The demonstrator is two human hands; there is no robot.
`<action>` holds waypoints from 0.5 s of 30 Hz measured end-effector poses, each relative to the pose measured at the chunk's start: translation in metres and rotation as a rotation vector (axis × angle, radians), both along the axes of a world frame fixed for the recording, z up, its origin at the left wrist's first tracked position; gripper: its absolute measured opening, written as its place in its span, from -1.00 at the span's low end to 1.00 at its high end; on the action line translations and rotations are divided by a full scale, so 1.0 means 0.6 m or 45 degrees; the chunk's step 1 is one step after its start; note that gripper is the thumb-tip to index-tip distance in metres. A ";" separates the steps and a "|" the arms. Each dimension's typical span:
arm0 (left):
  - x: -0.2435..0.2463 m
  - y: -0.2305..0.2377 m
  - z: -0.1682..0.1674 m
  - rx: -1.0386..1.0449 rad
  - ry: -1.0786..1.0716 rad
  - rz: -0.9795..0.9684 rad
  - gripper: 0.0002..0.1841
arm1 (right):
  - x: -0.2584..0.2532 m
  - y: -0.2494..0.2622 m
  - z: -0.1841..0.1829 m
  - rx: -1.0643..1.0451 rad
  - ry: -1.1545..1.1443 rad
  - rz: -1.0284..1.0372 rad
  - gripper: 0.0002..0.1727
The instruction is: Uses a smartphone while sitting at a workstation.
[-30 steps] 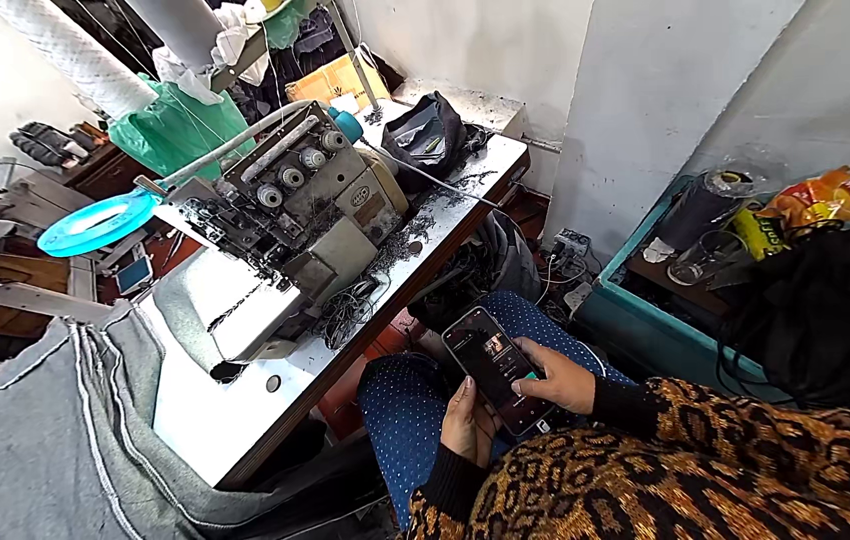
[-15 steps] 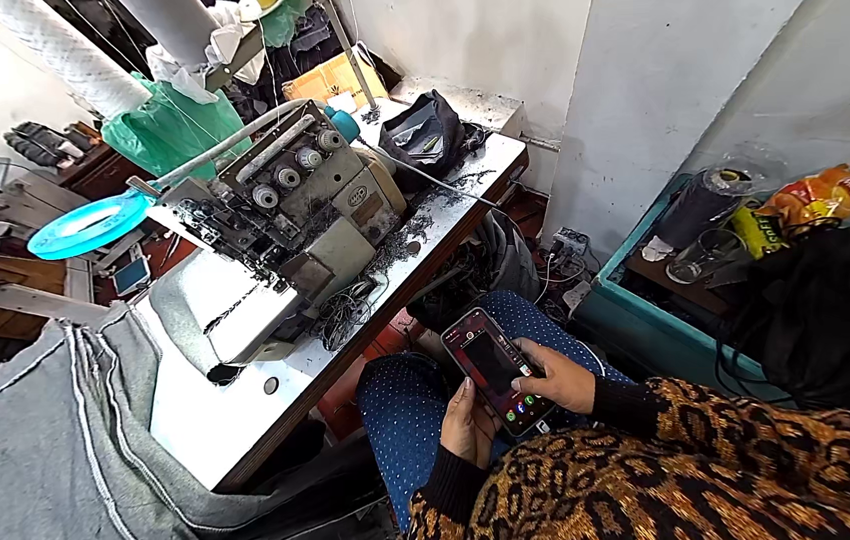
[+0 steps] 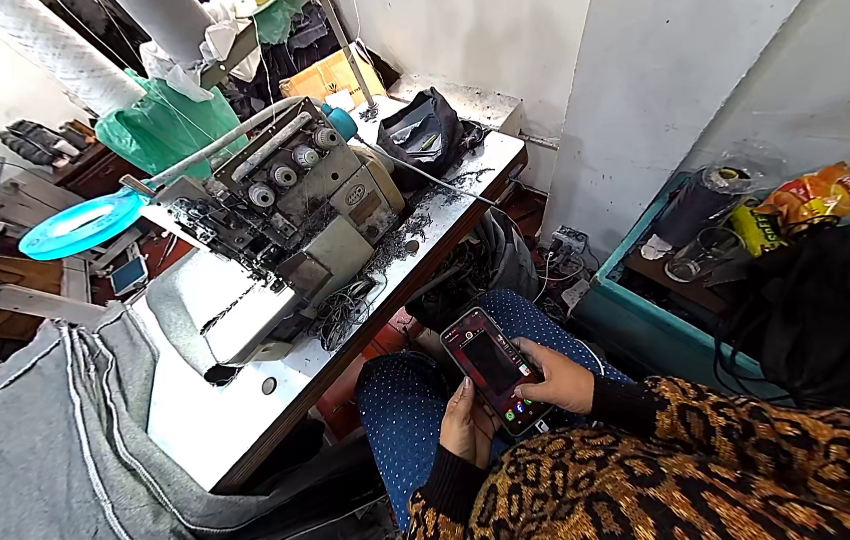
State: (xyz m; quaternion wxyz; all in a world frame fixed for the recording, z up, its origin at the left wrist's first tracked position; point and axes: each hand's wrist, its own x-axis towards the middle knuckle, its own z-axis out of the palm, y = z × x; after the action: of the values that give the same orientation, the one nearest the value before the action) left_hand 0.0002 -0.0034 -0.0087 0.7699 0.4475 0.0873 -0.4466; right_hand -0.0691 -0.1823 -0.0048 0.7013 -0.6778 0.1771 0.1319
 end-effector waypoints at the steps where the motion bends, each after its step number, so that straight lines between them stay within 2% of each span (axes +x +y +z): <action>1: 0.000 0.000 0.000 -0.003 -0.001 0.000 -0.55 | -0.001 0.000 0.000 0.012 -0.006 -0.002 -0.21; 15: 0.001 0.000 0.003 0.000 0.002 -0.003 -0.55 | 0.002 -0.005 -0.001 -0.011 -0.041 -0.018 -0.41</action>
State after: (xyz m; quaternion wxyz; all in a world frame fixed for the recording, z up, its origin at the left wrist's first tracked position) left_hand 0.0007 -0.0033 -0.0070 0.7692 0.4475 0.0873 -0.4479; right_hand -0.0682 -0.1855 -0.0053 0.7021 -0.6815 0.1711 0.1154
